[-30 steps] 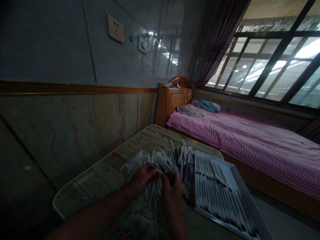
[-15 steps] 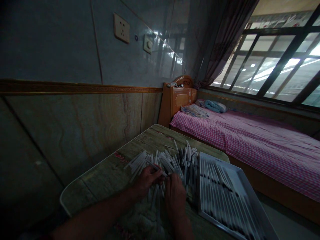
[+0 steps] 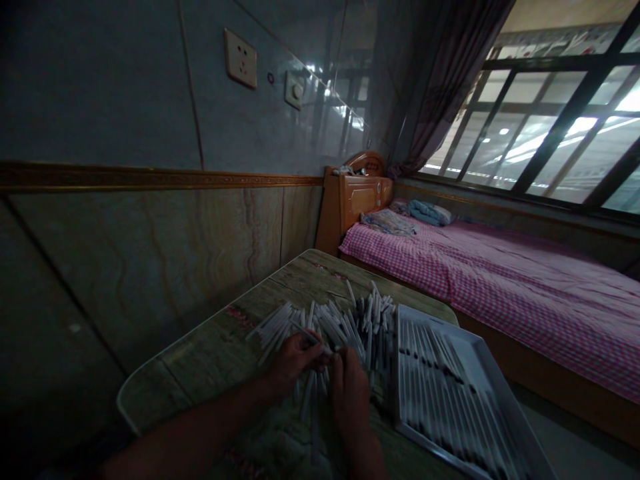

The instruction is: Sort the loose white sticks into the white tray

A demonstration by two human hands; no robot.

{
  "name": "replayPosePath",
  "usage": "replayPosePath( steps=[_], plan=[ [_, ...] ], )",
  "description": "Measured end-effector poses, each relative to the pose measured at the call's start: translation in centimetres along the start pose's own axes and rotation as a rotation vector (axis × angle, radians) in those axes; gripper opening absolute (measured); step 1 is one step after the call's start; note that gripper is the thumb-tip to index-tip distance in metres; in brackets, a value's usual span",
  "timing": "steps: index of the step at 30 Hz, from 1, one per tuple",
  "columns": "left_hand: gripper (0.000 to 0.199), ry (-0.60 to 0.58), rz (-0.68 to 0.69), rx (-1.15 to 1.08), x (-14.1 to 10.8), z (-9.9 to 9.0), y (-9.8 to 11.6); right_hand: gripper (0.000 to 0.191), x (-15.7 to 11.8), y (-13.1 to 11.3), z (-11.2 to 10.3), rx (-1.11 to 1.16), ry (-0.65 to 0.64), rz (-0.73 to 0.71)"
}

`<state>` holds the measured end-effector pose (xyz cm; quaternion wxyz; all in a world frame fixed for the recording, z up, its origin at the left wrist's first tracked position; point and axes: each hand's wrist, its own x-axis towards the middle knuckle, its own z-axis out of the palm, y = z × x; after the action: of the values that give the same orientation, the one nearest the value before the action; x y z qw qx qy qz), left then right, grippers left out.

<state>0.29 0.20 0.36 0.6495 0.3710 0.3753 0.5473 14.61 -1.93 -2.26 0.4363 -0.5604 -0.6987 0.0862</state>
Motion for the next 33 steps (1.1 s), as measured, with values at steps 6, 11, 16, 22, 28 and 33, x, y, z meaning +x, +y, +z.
replayPosePath(
  steps=[6, 11, 16, 22, 28, 33],
  plan=[
    [0.045, -0.017, -0.008, 0.048, -0.2, 0.4, 0.1, 0.040, -0.2, 1.7, 0.4, -0.100, 0.074, -0.120],
    [0.046, 0.018, -0.008, 0.035, 0.0, 0.0, 0.0, 0.035, 0.2, -0.2, -0.4, 0.024, 0.027, 0.022],
    [0.048, -0.027, -0.029, 0.038, 0.0, 0.1, -0.2, 0.041, 0.3, 0.2, -0.2, 0.018, 0.061, -0.021],
    [0.046, 0.010, -0.027, 0.052, -0.1, 0.3, 0.0, 0.031, 0.0, 0.5, -0.1, 0.033, 0.005, 0.019],
    [0.044, -0.032, -0.022, 0.065, -0.2, 0.4, 0.2, 0.039, 0.1, 0.6, -0.1, 0.002, 0.013, -0.033],
    [0.045, -0.015, -0.025, 0.059, -0.2, 0.3, 0.4, 0.037, 0.0, 0.1, 0.0, 0.044, -0.029, 0.052]
  ],
)
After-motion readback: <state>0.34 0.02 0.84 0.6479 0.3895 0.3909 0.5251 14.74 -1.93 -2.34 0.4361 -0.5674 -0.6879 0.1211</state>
